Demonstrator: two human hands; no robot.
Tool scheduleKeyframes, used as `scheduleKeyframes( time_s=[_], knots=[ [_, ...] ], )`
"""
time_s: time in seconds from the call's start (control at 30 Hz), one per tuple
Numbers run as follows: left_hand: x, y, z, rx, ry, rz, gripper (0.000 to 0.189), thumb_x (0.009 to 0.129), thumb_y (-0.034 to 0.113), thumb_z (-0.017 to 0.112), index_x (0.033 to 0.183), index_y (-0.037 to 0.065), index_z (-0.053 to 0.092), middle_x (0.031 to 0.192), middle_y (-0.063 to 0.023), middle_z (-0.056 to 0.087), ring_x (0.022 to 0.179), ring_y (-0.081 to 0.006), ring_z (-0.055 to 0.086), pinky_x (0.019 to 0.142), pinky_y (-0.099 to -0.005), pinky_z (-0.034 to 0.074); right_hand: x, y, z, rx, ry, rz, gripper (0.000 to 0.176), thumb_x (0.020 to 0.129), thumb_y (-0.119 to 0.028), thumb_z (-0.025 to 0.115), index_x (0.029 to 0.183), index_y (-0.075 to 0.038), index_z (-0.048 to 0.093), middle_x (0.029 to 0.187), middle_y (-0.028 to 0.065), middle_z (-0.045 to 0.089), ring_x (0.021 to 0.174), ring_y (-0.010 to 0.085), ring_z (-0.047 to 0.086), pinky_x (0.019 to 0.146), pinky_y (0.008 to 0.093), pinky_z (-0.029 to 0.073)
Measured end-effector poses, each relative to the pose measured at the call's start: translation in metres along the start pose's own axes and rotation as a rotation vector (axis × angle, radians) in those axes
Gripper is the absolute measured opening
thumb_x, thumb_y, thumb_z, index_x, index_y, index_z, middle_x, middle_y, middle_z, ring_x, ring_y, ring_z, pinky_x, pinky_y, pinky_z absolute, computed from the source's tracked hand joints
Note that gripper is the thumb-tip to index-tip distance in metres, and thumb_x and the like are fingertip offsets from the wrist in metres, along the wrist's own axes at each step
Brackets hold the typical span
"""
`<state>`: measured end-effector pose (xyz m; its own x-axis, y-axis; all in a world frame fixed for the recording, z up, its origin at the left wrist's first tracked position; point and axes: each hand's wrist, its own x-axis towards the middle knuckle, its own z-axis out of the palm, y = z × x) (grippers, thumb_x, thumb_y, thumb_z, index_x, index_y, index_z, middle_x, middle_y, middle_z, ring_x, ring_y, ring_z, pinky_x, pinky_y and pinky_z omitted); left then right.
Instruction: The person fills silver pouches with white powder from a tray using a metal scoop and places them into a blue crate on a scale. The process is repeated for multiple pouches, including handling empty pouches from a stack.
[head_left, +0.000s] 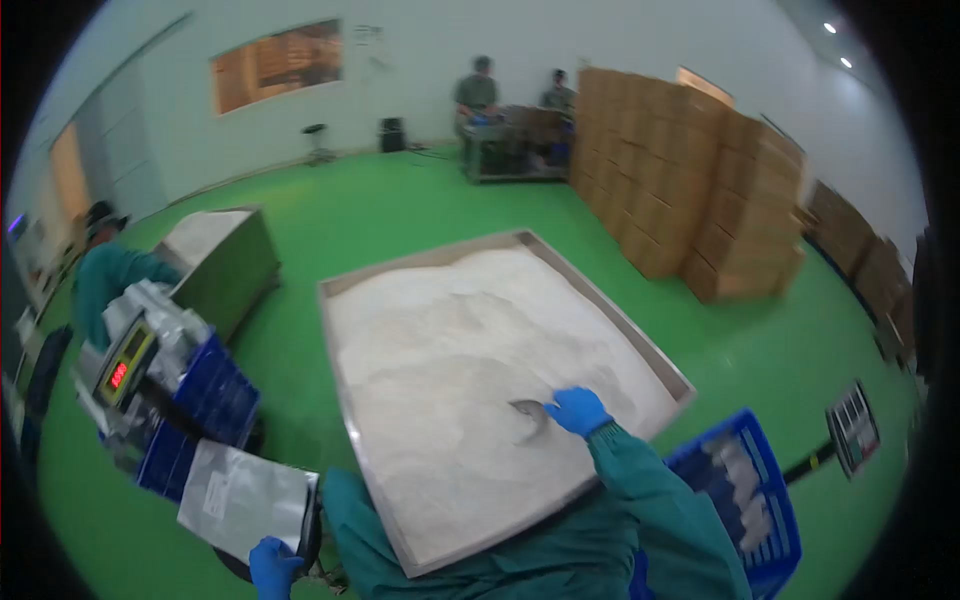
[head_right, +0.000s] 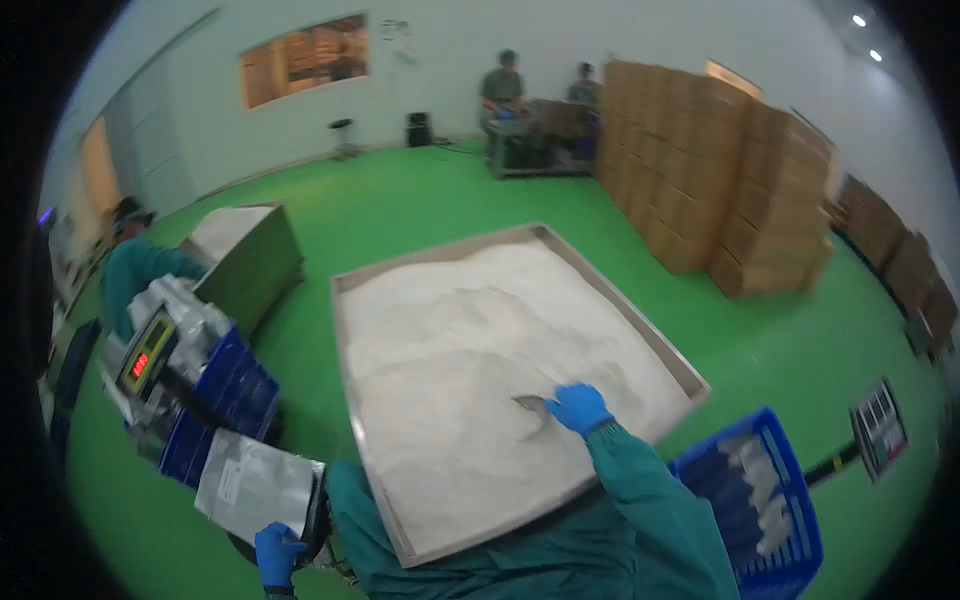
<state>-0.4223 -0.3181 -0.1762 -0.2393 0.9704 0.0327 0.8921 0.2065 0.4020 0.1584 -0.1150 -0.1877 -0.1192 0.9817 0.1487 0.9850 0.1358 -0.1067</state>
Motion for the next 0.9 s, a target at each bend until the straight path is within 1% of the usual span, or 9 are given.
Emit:
scheduleKeyframes(
  time_s=[0.23, 0.3, 0.43, 0.5, 0.57, 0.63, 0.73, 0.83, 0.9],
  knots=[
    [0.001, -0.023, 0.021, 0.067, 0.231, 0.266, 0.022, 0.067, 0.021, 0.064, 0.064, 0.001, 0.053, 0.062, -0.0142, 0.052, 0.06, -0.0339, 0.052, 0.055, -0.0412, 0.041, 0.002, -0.005, 0.023, 0.0, -0.38, 0.072, 0.042, 0.077, -0.049, 0.051, 0.089, -0.009, 0.06, 0.084, 0.0145, 0.062, 0.082, 0.0317, 0.06, 0.072, 0.042, 0.046],
    [0.005, -0.024, 0.002, -0.041, 0.197, 0.181, 0.04, 0.076, 0.033, 0.061, 0.058, 0.0, 0.048, 0.057, -0.0161, 0.049, 0.054, -0.0332, 0.048, 0.054, -0.0444, 0.038, 0.004, -0.011, 0.021, -0.039, -0.341, -0.008, 0.039, 0.078, -0.048, 0.05, 0.093, -0.013, 0.06, 0.083, 0.0124, 0.062, 0.076, 0.0312, 0.06, 0.066, 0.0429, 0.046],
    [0.009, 0.004, -0.028, -0.033, 0.078, -0.05, 0.038, 0.078, 0.031, 0.058, 0.058, 0.0, 0.049, 0.058, -0.0189, 0.048, 0.057, -0.0341, 0.05, 0.055, -0.0453, 0.038, 0.017, -0.022, -0.043, -0.024, -0.216, -0.008, 0.032, 0.086, -0.042, 0.041, 0.089, -0.019, 0.063, 0.065, 0.0079, 0.061, 0.06, 0.0289, 0.058, 0.054, 0.0431, 0.044],
    [0.012, 0.005, -0.029, -0.053, 0.038, -0.149, 0.034, 0.078, 0.031, 0.058, 0.061, 0.001, 0.051, 0.061, -0.0173, 0.052, 0.058, -0.034, 0.053, 0.056, -0.0443, 0.04, 0.036, -0.003, -0.058, 0.097, 0.04, -0.044, 0.033, 0.088, -0.039, 0.038, 0.088, -0.016, 0.062, 0.062, 0.006, 0.06, 0.056, 0.0268, 0.058, 0.053, 0.0421, 0.044],
    [0.01, 0.024, -0.027, -0.053, 0.174, -0.005, 0.031, 0.077, 0.029, 0.058, 0.064, 0.002, 0.052, 0.063, -0.0162, 0.053, 0.059, -0.0329, 0.053, 0.056, -0.0434, 0.041, 0.053, -0.008, -0.103, -0.375, 0.195, -0.115, 0.023, 0.087, -0.024, 0.041, 0.097, -0.013, 0.058, 0.069, 0.0056, 0.062, 0.055, 0.0243, 0.059, 0.049, 0.0405, 0.044],
    [0.01, 0.025, -0.022, -0.057, 0.319, 0.139, 0.027, 0.076, 0.027, 0.058, 0.066, 0.003, 0.053, 0.066, -0.0151, 0.055, 0.059, -0.0318, 0.053, 0.055, -0.0426, 0.042, 0.079, -0.006, -0.115, -0.419, 0.203, -0.019, 0.02, 0.084, -0.021, 0.044, 0.094, -0.012, 0.059, 0.068, 0.0066, 0.062, 0.055, 0.0239, 0.06, 0.048, 0.0409, 0.044],
    [0.013, 0.009, -0.022, 0.398, 0.097, -0.006, 0.018, 0.076, 0.021, 0.057, 0.072, 0.004, 0.056, 0.074, -0.0146, 0.057, 0.064, -0.0321, 0.055, 0.058, -0.0415, 0.044, 0.113, 0.023, -0.053, -0.508, 0.157, -0.092, 0.023, 0.083, -0.028, 0.047, 0.094, -0.011, 0.059, 0.066, 0.0069, 0.061, 0.052, 0.026, 0.058, 0.044, 0.0412, 0.042],
    [0.012, 0.036, -0.092, 0.364, 0.356, -0.124, 0.015, 0.076, 0.018, 0.054, 0.075, 0.004, 0.057, 0.075, -0.0162, 0.057, 0.067, -0.0321, 0.055, 0.059, -0.0397, 0.043, 0.111, 0.007, 0.007, -0.211, -0.209, -0.368, 0.022, 0.079, -0.029, 0.048, 0.081, -0.011, 0.061, 0.07, 0.0138, 0.06, 0.062, 0.0318, 0.058, 0.056, 0.0434, 0.045],
    [0.011, 0.086, -0.146, 0.307, 0.492, -0.054, 0.015, 0.076, 0.019, 0.055, 0.074, 0.004, 0.055, 0.07, -0.0155, 0.055, 0.063, -0.0304, 0.053, 0.057, -0.0372, 0.042, 0.095, -0.02, 0.055, -0.11, -0.179, -0.452, 0.019, 0.074, -0.026, 0.051, 0.081, -0.011, 0.062, 0.075, 0.0138, 0.062, 0.069, 0.034, 0.059, 0.061, 0.0432, 0.046]
  ],
)
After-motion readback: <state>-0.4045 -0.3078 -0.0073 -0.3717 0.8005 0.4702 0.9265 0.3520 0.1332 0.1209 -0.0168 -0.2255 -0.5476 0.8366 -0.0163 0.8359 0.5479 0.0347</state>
